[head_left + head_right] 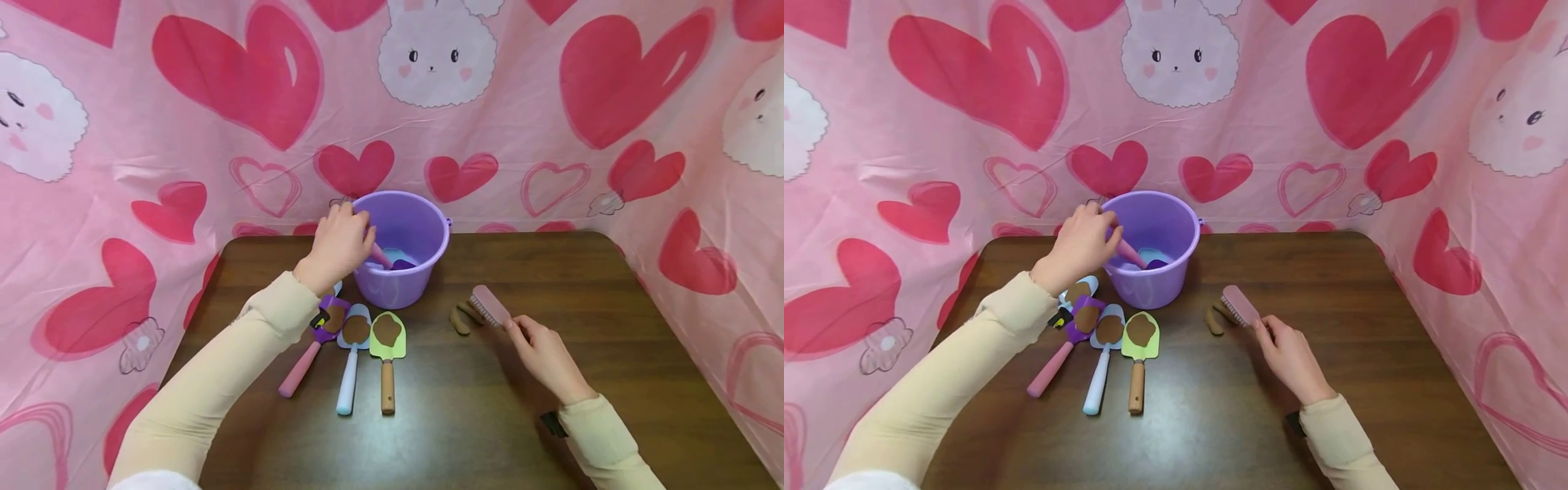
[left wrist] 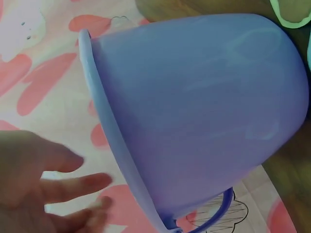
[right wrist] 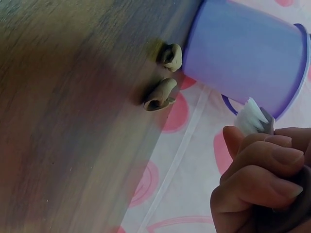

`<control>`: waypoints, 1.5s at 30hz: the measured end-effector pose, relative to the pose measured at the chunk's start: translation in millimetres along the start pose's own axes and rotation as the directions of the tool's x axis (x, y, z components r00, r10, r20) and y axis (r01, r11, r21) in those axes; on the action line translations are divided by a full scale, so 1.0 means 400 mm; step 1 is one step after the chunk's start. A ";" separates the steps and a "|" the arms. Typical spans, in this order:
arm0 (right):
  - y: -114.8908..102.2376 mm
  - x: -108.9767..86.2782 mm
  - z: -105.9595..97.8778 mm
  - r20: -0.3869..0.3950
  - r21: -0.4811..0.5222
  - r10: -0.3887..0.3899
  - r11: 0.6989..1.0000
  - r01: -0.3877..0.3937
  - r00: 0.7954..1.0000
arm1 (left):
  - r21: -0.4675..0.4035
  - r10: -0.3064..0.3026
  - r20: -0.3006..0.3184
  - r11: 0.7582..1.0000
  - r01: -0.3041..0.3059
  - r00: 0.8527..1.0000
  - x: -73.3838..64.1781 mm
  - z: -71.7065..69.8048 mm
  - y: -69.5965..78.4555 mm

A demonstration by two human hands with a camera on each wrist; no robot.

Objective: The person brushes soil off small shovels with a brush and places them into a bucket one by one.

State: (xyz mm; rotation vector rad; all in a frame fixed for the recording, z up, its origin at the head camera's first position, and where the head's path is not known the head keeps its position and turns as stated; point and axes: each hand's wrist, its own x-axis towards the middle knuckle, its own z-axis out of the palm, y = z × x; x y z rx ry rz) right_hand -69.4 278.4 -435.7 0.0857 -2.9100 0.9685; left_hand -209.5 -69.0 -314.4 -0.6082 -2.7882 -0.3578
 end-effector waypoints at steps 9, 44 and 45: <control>-0.003 0.003 -0.001 0.027 0.013 0.008 1.000 -0.009 1.000 | -0.173 0.041 -0.208 0.982 -0.078 0.977 -0.104 0.014 0.024; -0.010 0.007 0.015 0.079 0.022 0.015 1.000 -0.017 0.997 | -0.034 0.223 0.279 0.974 -0.223 0.934 -0.393 0.271 0.108; -0.009 0.007 0.016 0.078 0.022 0.014 1.000 -0.016 0.997 | -0.033 0.222 0.285 0.975 -0.222 0.932 -0.397 0.273 0.109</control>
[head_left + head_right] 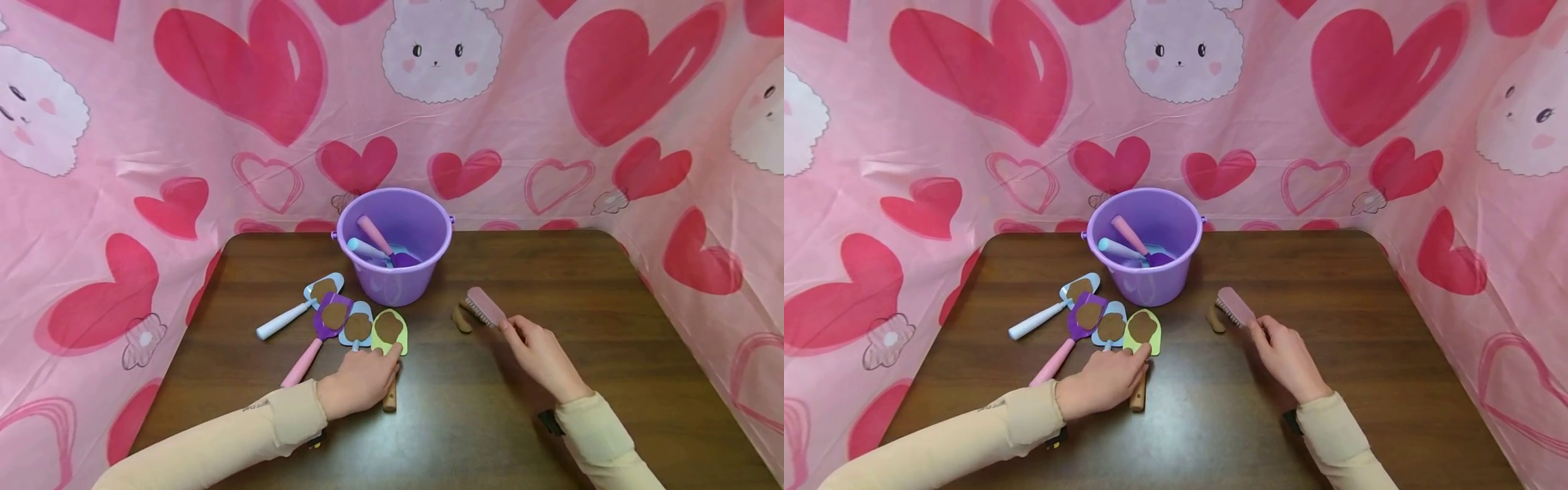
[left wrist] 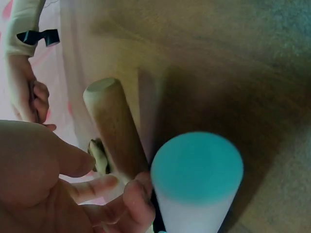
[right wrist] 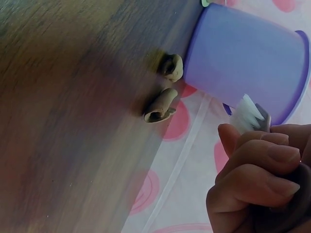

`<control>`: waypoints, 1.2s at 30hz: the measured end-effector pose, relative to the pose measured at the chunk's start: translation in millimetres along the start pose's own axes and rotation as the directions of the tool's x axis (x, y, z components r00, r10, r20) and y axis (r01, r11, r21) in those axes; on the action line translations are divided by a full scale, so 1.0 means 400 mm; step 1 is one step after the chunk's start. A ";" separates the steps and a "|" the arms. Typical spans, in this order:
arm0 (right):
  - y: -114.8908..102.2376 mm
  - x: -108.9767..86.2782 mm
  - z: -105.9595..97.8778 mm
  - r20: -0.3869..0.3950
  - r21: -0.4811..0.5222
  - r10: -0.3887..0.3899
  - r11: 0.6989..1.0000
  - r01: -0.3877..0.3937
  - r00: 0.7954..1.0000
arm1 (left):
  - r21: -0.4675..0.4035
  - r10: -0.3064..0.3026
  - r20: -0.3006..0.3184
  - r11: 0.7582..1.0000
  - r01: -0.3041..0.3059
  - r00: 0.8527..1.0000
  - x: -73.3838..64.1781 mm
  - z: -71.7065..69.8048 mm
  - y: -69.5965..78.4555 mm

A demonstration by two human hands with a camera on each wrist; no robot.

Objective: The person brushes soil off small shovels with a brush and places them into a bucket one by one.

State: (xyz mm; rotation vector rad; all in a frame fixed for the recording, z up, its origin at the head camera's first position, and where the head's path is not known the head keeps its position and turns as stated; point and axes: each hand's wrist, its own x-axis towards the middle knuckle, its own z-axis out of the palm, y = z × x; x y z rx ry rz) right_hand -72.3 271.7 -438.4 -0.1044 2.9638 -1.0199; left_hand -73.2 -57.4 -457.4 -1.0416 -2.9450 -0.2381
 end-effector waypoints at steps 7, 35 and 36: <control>0.005 0.000 0.007 0.007 -0.002 0.000 1.000 0.000 1.000 | -0.083 -0.011 0.107 0.996 0.020 0.994 -0.004 0.003 0.005; 0.005 0.002 0.028 0.035 -0.011 -0.007 1.000 0.007 0.999 | -0.385 0.072 -0.003 0.921 -0.067 0.997 0.001 -0.022 0.005; 0.004 0.003 0.028 0.032 -0.011 -0.008 1.000 0.008 0.999 | -0.375 0.068 -0.006 0.925 -0.065 0.998 0.002 -0.031 0.008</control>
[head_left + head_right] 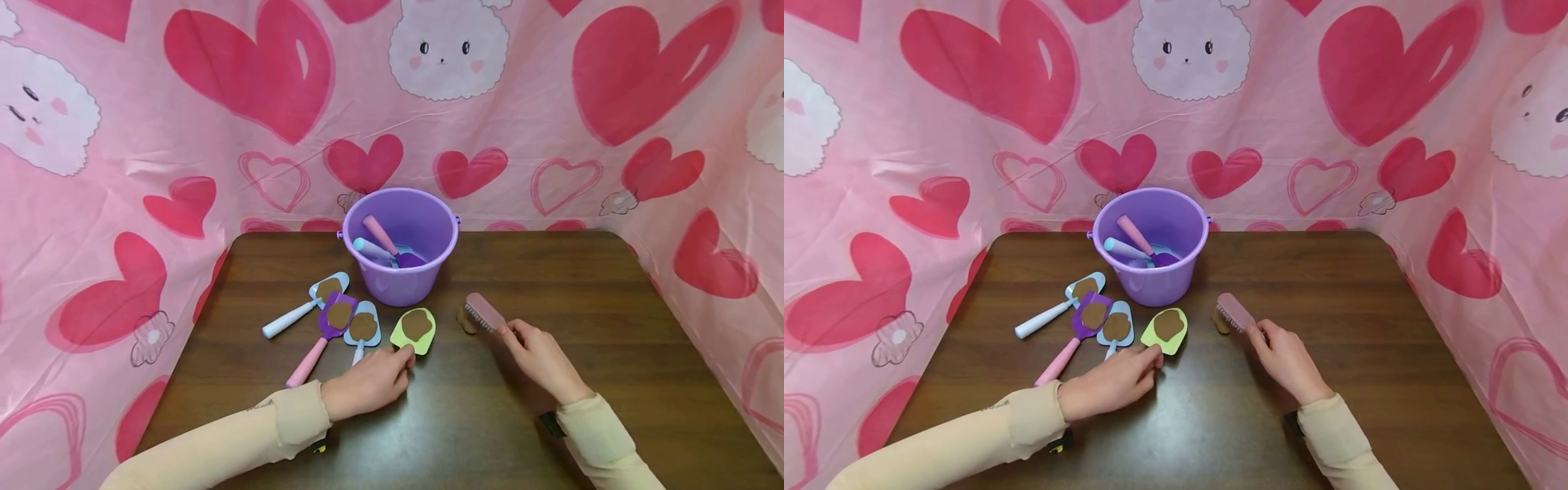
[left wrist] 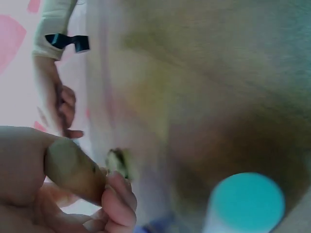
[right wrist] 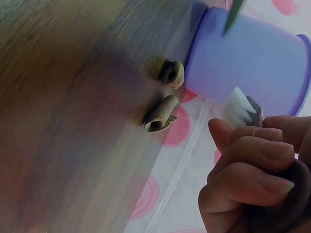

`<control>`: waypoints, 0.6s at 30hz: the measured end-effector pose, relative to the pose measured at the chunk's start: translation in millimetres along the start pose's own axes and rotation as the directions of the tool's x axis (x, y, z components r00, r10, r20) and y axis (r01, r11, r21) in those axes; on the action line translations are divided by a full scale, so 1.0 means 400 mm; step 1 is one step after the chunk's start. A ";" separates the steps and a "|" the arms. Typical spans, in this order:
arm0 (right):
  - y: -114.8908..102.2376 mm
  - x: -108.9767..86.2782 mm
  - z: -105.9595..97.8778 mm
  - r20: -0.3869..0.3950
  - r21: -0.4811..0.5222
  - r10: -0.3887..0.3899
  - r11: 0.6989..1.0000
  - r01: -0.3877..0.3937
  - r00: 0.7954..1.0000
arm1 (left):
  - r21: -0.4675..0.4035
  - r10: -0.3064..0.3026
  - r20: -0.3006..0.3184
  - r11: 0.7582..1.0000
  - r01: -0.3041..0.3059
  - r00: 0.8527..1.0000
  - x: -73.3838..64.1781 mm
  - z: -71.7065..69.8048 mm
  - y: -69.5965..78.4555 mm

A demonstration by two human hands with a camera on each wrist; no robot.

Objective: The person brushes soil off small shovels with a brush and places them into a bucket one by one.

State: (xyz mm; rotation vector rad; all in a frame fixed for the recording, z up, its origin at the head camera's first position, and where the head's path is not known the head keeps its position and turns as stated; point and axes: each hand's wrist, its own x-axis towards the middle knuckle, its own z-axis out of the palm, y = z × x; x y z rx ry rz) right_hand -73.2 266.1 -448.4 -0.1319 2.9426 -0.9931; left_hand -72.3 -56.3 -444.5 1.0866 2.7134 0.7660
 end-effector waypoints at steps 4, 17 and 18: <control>-0.007 0.002 -0.002 0.002 0.006 -0.013 1.000 0.013 1.000 | 0.033 -0.035 0.007 0.999 0.034 0.999 0.009 -0.028 0.019; -0.048 0.013 0.031 -0.048 -0.042 -0.096 0.995 0.094 0.994 | 0.164 0.079 -0.192 0.985 -0.047 0.978 0.060 -0.056 0.001; -0.053 0.014 0.036 -0.046 -0.047 -0.099 0.994 0.097 0.994 | 0.168 0.084 -0.210 0.985 -0.049 0.974 0.066 -0.053 -0.003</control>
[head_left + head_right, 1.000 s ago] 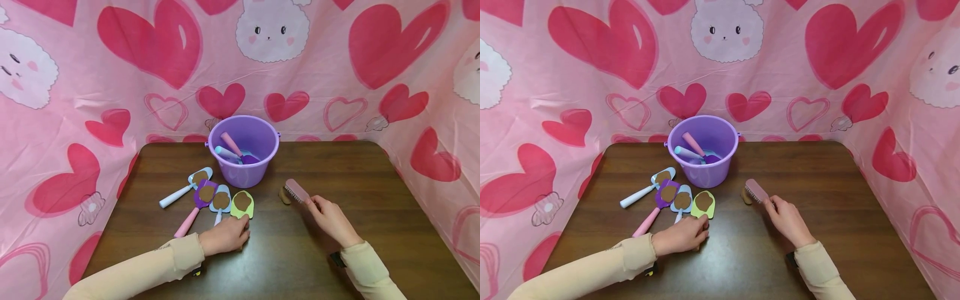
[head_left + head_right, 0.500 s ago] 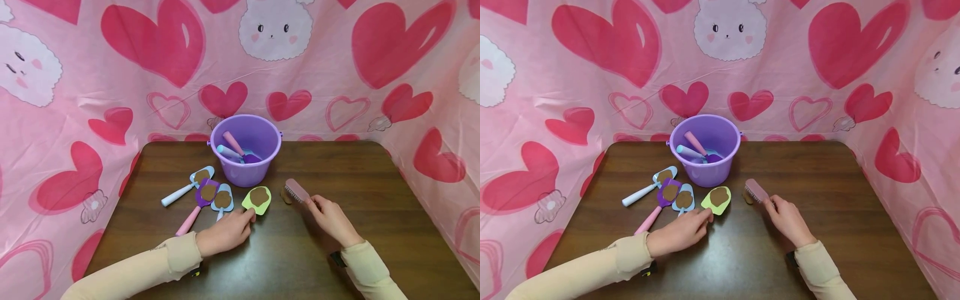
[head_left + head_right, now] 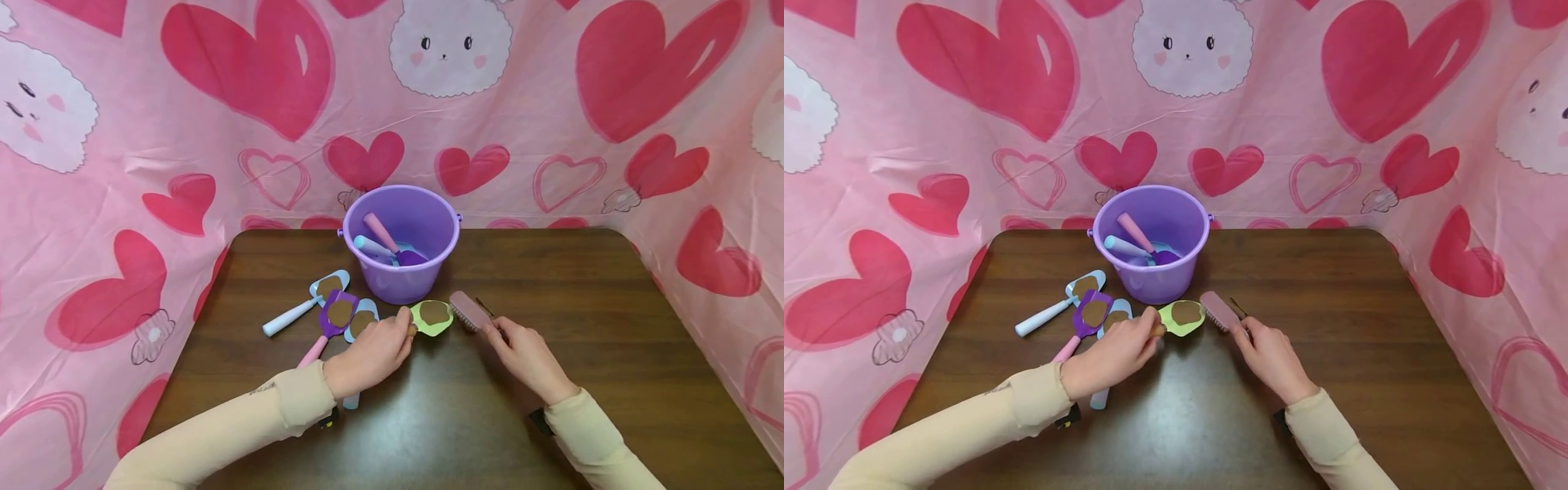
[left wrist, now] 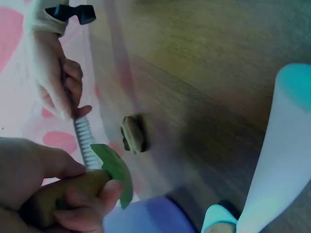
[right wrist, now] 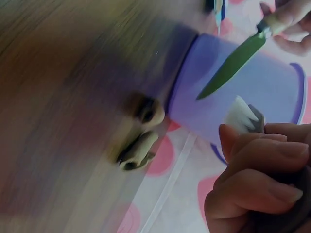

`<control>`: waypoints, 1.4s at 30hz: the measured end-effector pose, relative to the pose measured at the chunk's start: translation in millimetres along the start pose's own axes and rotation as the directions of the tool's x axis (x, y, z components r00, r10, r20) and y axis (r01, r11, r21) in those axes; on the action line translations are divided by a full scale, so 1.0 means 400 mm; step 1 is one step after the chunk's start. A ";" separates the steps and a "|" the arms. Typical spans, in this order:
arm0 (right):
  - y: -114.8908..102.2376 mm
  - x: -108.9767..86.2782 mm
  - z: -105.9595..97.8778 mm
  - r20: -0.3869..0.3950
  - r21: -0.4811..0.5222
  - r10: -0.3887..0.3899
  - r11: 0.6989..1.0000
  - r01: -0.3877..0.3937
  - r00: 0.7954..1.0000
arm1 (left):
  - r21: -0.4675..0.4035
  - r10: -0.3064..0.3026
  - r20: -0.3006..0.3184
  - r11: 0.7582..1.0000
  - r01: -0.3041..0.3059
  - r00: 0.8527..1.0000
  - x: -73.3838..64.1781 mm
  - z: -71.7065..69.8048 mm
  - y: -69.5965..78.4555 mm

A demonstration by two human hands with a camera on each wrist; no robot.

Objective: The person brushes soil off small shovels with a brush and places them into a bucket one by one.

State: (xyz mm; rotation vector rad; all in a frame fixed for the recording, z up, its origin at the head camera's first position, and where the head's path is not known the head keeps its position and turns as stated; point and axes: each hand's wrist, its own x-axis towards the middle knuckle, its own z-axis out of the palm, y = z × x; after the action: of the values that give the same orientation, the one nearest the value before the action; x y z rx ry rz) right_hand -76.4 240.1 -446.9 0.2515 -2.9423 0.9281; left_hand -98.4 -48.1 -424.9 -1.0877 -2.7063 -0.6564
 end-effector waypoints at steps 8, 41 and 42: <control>-0.039 0.005 0.034 0.020 0.017 -0.097 0.995 0.097 0.995 | 0.043 0.011 -0.052 0.999 -0.009 0.999 0.031 0.022 -0.007; -0.041 0.014 0.036 -0.035 0.055 -0.099 0.993 0.101 0.994 | 0.116 0.058 -0.079 0.992 -0.048 0.995 0.045 0.035 0.015; -0.039 0.014 0.034 -0.045 0.045 -0.084 0.995 0.086 0.995 | 0.109 0.059 -0.081 0.993 -0.050 0.995 0.045 0.032 0.016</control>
State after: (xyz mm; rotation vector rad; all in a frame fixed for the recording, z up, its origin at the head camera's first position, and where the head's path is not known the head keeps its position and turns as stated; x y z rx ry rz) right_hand -79.4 218.9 -448.8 0.3509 -2.8495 0.9785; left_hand -106.9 -27.0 -428.8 -1.0788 -2.5979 -0.5296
